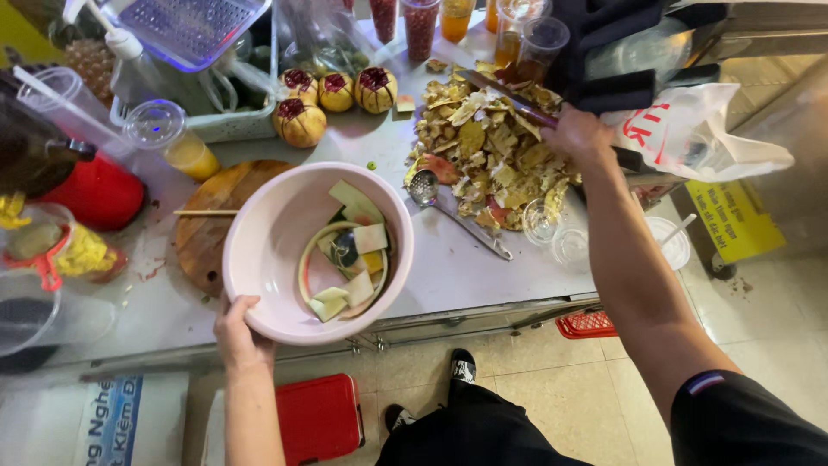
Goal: The person scoops pomegranate seeds into a plastic cup, discards fruit peels into a pink bowl, and empties the bowl into a trash bag before wiping the counter by hand.
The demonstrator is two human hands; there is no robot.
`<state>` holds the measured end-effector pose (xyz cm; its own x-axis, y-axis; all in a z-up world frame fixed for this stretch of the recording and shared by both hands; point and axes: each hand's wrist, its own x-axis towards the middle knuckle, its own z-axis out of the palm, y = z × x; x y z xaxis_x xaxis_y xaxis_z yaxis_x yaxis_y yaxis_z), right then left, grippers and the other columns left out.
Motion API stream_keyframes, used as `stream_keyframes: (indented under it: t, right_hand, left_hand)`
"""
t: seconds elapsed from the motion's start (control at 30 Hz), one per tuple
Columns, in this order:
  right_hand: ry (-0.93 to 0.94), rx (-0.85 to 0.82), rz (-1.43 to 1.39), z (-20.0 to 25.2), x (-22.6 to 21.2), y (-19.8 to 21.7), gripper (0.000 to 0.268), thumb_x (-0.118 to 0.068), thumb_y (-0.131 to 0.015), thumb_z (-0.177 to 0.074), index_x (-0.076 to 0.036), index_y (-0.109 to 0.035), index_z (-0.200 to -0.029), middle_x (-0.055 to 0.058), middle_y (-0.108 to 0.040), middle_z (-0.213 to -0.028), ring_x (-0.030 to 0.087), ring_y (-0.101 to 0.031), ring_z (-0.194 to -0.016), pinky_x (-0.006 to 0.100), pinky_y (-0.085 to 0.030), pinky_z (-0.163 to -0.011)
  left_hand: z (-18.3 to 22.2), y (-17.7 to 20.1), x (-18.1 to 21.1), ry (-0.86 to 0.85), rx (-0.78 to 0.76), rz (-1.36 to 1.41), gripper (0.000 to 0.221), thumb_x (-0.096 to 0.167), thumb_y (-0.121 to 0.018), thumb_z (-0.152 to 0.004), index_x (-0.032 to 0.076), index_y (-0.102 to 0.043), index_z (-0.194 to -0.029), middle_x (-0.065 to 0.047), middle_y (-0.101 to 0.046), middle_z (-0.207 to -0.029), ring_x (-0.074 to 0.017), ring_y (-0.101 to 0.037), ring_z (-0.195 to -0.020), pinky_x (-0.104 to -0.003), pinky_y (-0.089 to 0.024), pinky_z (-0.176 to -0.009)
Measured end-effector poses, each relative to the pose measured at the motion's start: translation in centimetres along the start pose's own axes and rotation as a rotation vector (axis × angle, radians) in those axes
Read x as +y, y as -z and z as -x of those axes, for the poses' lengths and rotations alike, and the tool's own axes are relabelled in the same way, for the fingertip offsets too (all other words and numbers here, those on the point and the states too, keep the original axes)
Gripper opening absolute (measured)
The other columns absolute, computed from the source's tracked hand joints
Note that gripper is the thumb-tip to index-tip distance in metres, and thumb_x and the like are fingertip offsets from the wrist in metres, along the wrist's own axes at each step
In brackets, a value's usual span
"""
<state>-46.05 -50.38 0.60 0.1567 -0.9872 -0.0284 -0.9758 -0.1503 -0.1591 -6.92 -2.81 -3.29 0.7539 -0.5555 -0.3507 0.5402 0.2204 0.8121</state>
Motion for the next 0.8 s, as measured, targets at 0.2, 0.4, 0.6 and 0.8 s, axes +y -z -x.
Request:
stream_keyframes:
  t: [0.2,0.4,0.6,0.8]
  right_hand:
    - [0.221,0.199,-0.062,2.1,-0.3,-0.1,0.046,-0.049,-0.068,-0.101,-0.006,-0.074,-0.117,0.027,-0.073,-0.104,0.046,-0.068,-0.097,0.057,-0.053,-0.086]
    - [0.547,0.202,-0.496,15.7,-9.7,-1.7,0.032,-0.03,-0.07,-0.103,-0.007,-0.069,-0.124,0.019,-0.071,-0.097,0.034,-0.068,-0.083,0.047,-0.053,-0.073]
    - [0.866,0.101,-0.494,25.4,-21.9,-9.6,0.034,-0.031,-0.072,-0.095,-0.008,-0.066,-0.12,0.014,-0.067,-0.096,0.033,-0.063,-0.086,0.047,-0.051,-0.075]
    - [0.875,0.037,-0.529,29.2,-32.4,-16.6,0.043,-0.026,-0.066,-0.097,-0.004,-0.059,-0.134,0.019,-0.064,-0.104,0.037,-0.059,-0.096,0.05,-0.049,-0.083]
  left_hand:
    - [2.9,5.3,4.3,-0.175,0.078,0.074,0.07,0.005,-0.055,-0.074,0.006,-0.053,-0.143,-0.013,-0.059,-0.135,-0.0311,-0.058,-0.129,-0.043,-0.049,-0.109]
    - [8.9,10.6,7.9,-0.245,0.277,0.133,0.072,0.006,-0.054,-0.073,0.011,-0.053,-0.145,-0.012,-0.057,-0.139,-0.0318,-0.056,-0.133,-0.047,-0.049,-0.111]
    - [13.2,14.7,8.8,-0.279,0.389,0.188,0.073,0.007,-0.054,-0.073,0.014,-0.052,-0.146,-0.011,-0.057,-0.141,-0.0319,-0.056,-0.134,-0.05,-0.05,-0.111]
    - [14.0,16.5,8.2,-0.287,0.399,0.184,0.069,0.006,-0.054,-0.074,0.012,-0.053,-0.143,-0.011,-0.057,-0.138,-0.0319,-0.058,-0.132,-0.048,-0.052,-0.109]
